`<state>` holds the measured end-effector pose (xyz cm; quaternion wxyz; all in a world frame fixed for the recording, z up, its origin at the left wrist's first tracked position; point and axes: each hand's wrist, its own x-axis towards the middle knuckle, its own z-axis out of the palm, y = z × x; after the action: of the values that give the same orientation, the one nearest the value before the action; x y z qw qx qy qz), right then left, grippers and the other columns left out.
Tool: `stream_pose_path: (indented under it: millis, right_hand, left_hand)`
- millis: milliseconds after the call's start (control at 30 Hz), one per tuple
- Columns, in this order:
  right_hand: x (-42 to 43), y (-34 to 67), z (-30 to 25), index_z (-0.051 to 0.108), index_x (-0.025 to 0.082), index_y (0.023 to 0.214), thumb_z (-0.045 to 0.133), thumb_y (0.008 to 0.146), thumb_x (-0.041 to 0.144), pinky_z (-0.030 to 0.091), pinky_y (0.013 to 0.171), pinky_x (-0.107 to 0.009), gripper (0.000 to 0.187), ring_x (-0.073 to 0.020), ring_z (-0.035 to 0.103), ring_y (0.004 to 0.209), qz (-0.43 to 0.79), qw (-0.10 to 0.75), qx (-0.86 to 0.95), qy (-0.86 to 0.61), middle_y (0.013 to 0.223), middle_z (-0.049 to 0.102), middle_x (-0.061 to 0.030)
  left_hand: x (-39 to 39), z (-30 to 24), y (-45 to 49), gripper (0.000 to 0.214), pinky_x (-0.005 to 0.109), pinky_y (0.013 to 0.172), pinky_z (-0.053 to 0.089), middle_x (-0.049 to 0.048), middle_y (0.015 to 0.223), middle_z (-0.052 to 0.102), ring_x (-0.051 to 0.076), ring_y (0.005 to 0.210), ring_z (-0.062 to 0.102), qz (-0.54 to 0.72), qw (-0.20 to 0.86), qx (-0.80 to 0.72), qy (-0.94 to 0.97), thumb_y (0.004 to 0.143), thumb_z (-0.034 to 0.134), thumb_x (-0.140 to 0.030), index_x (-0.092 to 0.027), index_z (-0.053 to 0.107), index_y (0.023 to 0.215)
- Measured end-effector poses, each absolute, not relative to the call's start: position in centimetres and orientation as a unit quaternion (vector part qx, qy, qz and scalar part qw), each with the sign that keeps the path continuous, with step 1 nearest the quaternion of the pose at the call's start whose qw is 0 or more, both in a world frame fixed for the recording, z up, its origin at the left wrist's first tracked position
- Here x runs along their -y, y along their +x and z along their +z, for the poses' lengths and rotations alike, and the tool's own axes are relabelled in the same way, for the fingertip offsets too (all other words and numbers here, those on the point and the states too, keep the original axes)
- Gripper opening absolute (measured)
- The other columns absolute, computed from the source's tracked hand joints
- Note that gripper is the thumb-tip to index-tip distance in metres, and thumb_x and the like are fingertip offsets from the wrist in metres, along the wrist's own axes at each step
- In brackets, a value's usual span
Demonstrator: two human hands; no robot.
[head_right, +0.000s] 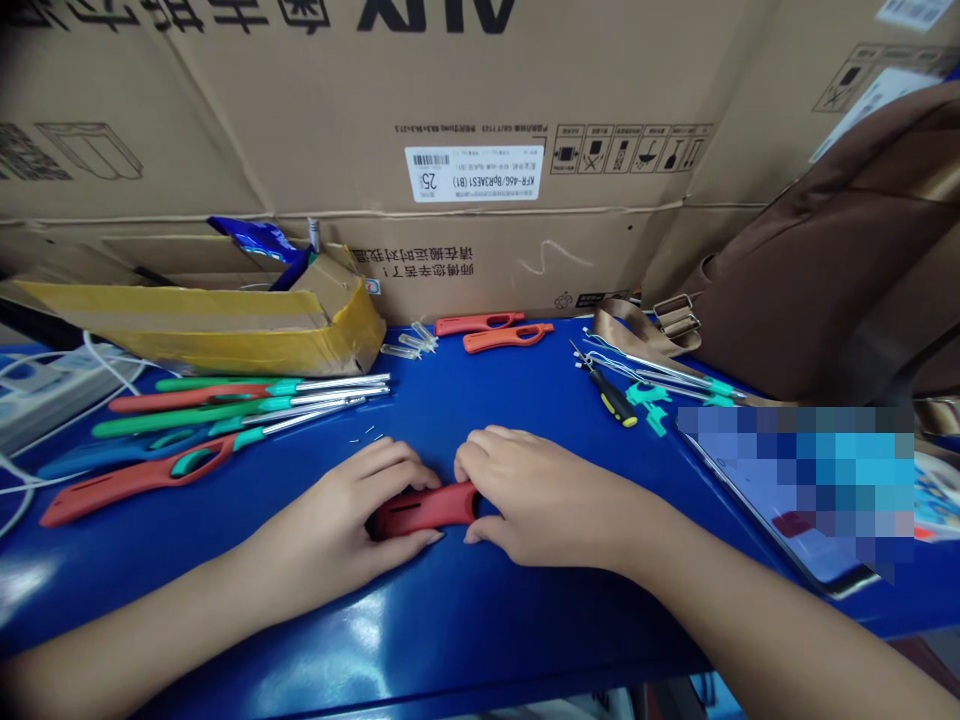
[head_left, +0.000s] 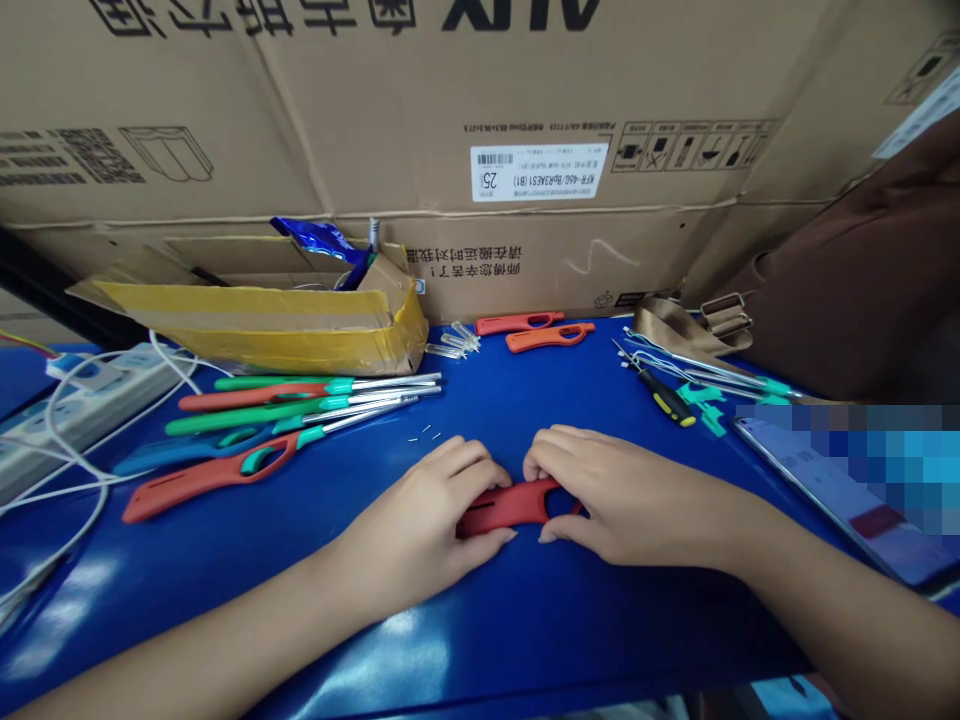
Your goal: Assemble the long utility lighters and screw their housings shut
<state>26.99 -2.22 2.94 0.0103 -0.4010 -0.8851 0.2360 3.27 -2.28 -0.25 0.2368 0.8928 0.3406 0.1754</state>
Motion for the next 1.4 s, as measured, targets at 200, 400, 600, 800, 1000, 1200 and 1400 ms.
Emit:
stream_pose_path:
  millis: [200,400,600,800,1000,1200,1400]
  right_hand:
    - [2.1,26.9,2.9,0.058,0.021,0.101,0.071,0.089,0.032,0.046,0.086,-0.038,0.021,-0.0256,0.058,0.098,0.229,0.019,0.887,-0.400,0.103,0.063,-0.0061]
    - [1.9,26.9,2.8,0.050,0.022,0.091,0.067,0.086,0.030,0.041,0.072,-0.032,0.019,-0.0209,0.055,0.084,0.231,0.013,0.884,-0.407,0.093,0.059,-0.0026]
    - [1.8,27.1,3.4,0.045,0.023,0.086,0.063,0.090,0.026,0.033,0.063,-0.029,0.019,-0.0162,0.052,0.073,0.246,0.041,0.878,-0.408,0.084,0.058,0.0019]
    - [1.2,27.8,2.9,0.044,0.022,0.081,0.054,0.098,0.022,0.032,0.062,-0.027,0.020,-0.0130,0.048,0.067,0.207,0.116,0.900,-0.366,0.075,0.056,0.0041]
    - [0.7,28.5,2.5,0.056,0.022,0.106,0.059,0.096,0.018,0.041,0.073,-0.028,0.011,-0.0154,0.058,0.079,0.084,0.222,0.908,-0.344,0.090,0.066,0.0003]
    - [0.6,28.7,2.8,0.062,0.019,0.094,0.057,0.097,0.015,0.039,0.073,-0.034,0.006,-0.0193,0.055,0.080,-0.066,0.265,0.924,-0.267,0.088,0.069,-0.0040]
    - [0.5,28.4,2.9,0.062,0.018,0.092,0.056,0.097,0.016,0.038,0.075,-0.035,0.009,-0.0200,0.053,0.082,-0.082,0.249,0.926,-0.270,0.090,0.068,-0.0054]
  left_hand:
    - [2.0,-0.1,3.3,0.018,0.039,0.088,0.048,0.0038,0.104,0.065,0.023,0.095,0.058,0.160,0.237,-0.349,0.892,0.088,0.070,-0.022,-0.022,0.065,0.105]
    - [1.8,-0.3,3.4,0.019,0.032,0.079,0.049,0.0021,0.098,0.067,0.020,0.088,0.061,0.184,0.281,-0.357,0.872,0.085,0.071,-0.019,-0.022,0.065,0.103]
    - [1.5,-0.3,3.1,0.020,0.029,0.075,0.049,0.0015,0.098,0.067,0.017,0.087,0.062,0.192,0.302,-0.354,0.864,0.085,0.070,-0.016,-0.022,0.066,0.104]
    - [1.2,-0.8,2.8,0.044,0.032,0.084,0.053,0.0045,0.112,0.068,0.020,0.095,0.066,0.222,0.283,-0.369,0.857,0.084,0.077,-0.025,-0.023,0.060,0.124]
    - [1.3,-1.1,2.6,0.073,0.036,0.086,0.056,0.0061,0.119,0.069,0.023,0.098,0.069,0.224,0.276,-0.430,0.830,0.078,0.082,-0.033,-0.025,0.048,0.142]
    - [1.3,-0.9,2.7,0.079,0.036,0.088,0.056,0.0037,0.120,0.071,0.023,0.100,0.070,0.224,0.300,-0.438,0.817,0.076,0.084,-0.034,-0.029,0.044,0.144]
    - [1.2,-0.9,2.7,0.095,0.034,0.088,0.057,-0.0002,0.110,0.073,0.021,0.096,0.072,0.236,0.336,-0.438,0.800,0.076,0.085,-0.033,-0.033,0.029,0.153]
